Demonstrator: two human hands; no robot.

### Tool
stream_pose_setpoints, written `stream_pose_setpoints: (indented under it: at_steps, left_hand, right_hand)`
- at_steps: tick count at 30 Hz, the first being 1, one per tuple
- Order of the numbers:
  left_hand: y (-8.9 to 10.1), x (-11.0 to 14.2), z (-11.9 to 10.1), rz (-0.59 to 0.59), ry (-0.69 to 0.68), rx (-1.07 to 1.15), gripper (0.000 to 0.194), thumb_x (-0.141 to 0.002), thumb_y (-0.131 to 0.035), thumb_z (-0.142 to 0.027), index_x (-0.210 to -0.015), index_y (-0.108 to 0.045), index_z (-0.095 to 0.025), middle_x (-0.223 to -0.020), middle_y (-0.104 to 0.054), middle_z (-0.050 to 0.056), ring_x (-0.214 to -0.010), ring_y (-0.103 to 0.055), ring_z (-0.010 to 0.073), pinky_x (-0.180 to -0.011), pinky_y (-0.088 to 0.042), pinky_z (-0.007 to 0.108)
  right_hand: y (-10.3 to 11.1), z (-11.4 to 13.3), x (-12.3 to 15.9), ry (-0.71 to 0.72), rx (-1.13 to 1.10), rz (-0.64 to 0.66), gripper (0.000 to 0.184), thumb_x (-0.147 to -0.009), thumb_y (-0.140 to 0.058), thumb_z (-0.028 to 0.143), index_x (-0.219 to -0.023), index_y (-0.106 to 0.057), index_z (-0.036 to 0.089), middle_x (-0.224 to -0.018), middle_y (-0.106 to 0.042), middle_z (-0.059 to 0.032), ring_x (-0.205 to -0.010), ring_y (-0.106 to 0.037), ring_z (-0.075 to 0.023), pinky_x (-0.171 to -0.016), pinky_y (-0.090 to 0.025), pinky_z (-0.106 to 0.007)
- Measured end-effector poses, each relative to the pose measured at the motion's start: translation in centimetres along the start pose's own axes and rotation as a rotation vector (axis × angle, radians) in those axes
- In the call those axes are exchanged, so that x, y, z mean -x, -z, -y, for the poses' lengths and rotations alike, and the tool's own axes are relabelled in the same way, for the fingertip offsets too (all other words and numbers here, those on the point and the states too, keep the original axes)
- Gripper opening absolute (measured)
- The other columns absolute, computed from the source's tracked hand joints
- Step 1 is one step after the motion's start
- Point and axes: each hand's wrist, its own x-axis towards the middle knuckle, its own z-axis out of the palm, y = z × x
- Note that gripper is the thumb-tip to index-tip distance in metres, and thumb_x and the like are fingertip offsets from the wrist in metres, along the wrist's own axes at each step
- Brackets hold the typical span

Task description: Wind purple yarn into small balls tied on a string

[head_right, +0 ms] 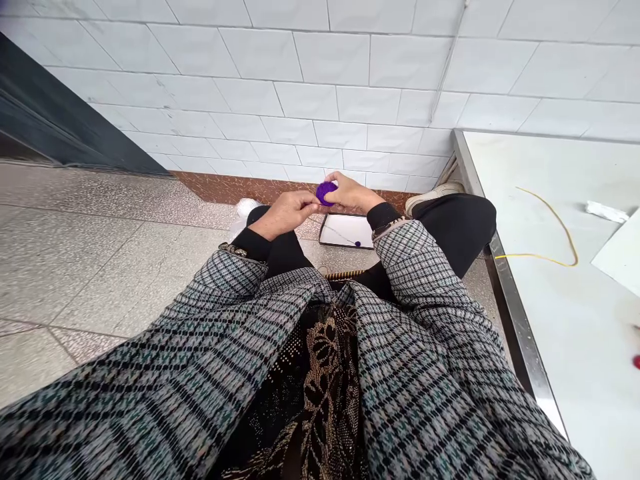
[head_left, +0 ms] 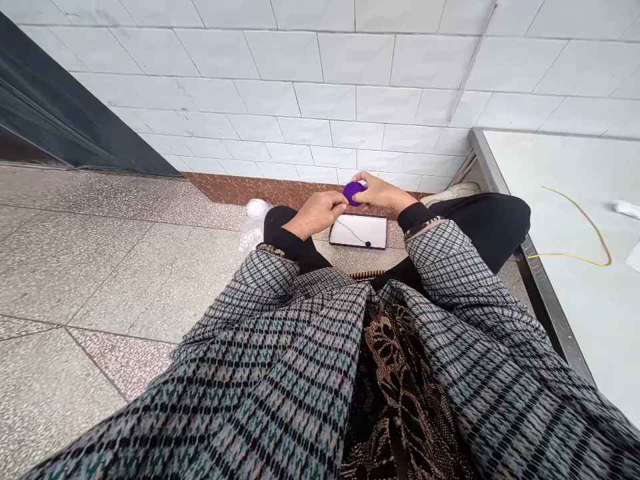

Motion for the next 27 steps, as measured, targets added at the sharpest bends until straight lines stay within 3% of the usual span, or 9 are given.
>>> stream_pose_setpoints:
  at_steps: [7,11,14,17,21,24,27]
  left_hand:
    - [1.6,-0.2,0.1,-0.151,0.037,-0.066,0.017,-0.085,-0.054,-0.020,-0.082,-0.071,-0.015,-0.087,-0.069,0.006,-0.082,-0.060,0.0184,-0.083,-0.047,0.032]
    - [1.3,-0.5,0.7,-0.233,0.089,-0.017,0.014,-0.083,-0.057,-0.020,-0.082,-0.070,-0.015,-0.087,-0.070,0.006,-0.081,-0.060,0.0176,-0.082,-0.048,0.031]
    - [0.5,-0.6,1.6,-0.293,0.182,0.102,0.016,-0.083,-0.057,-0.023,-0.083,-0.071,-0.015,-0.086,-0.071,0.006,-0.081,-0.061,0.0183,-0.080,-0.049,0.031]
    - [-0.9,-0.5,1.9,-0.260,0.256,0.211,0.020,-0.085,-0.056,-0.027,-0.081,-0.071,-0.015,-0.076,-0.069,0.003,-0.076,-0.061,0.0179,-0.076,-0.049,0.031]
    - [-2.3,-0.1,0.9,-0.073,0.157,0.239,0.021,-0.085,-0.054,-0.027,-0.078,-0.069,-0.014,-0.076,-0.068,0.002,-0.073,-0.059,0.0148,-0.075,-0.047,0.029]
    - [-2.0,0.0,-0.2,0.016,0.064,0.153,0.021,-0.085,-0.053,-0.027,-0.076,-0.067,-0.015,-0.077,-0.068,0.003,-0.072,-0.057,0.0147,-0.073,-0.045,0.028]
    - [-0.6,-0.1,-0.9,-0.037,0.030,0.037,0.021,-0.084,-0.052,-0.027,-0.076,-0.067,-0.015,-0.080,-0.068,0.004,-0.075,-0.058,0.0164,-0.075,-0.045,0.030]
  right_hand:
    - [-0.7,0.1,1.1,0.057,0.119,0.228,0.036,-0.073,-0.071,0.007,-0.102,-0.054,0.019,-0.089,-0.061,-0.0039,-0.060,-0.055,-0.0099,-0.047,-0.049,-0.020]
    - [-0.7,0.5,1.5,0.041,0.005,0.305,0.032,-0.073,-0.070,0.004,-0.099,-0.058,0.017,-0.092,-0.062,-0.0037,-0.061,-0.058,-0.0091,-0.049,-0.051,-0.020]
    - [-0.5,1.3,2.0,0.035,-0.208,0.341,0.033,-0.075,-0.068,0.003,-0.103,-0.055,0.016,-0.094,-0.064,-0.0024,-0.060,-0.060,-0.0072,-0.053,-0.054,-0.019]
    - [-0.3,1.9,2.0,0.092,-0.429,0.256,0.036,-0.078,-0.068,0.006,-0.106,-0.049,0.017,-0.089,-0.064,0.0001,-0.057,-0.059,-0.0056,-0.057,-0.055,-0.019]
    - [-0.2,1.7,0.8,0.124,-0.485,0.000,0.035,-0.083,-0.063,0.009,-0.109,-0.042,0.019,-0.080,-0.060,0.0040,-0.057,-0.059,-0.0060,-0.055,-0.053,-0.017]
    - [-0.1,0.8,-0.2,0.065,-0.272,-0.154,0.037,-0.082,-0.064,0.009,-0.108,-0.040,0.020,-0.076,-0.058,0.0042,-0.053,-0.055,-0.0066,-0.047,-0.047,-0.015]
    - [-0.1,0.1,-0.3,-0.011,0.023,-0.136,0.040,-0.077,-0.070,0.010,-0.106,-0.043,0.020,-0.070,-0.056,0.0033,-0.050,-0.051,-0.0087,-0.040,-0.041,-0.017]
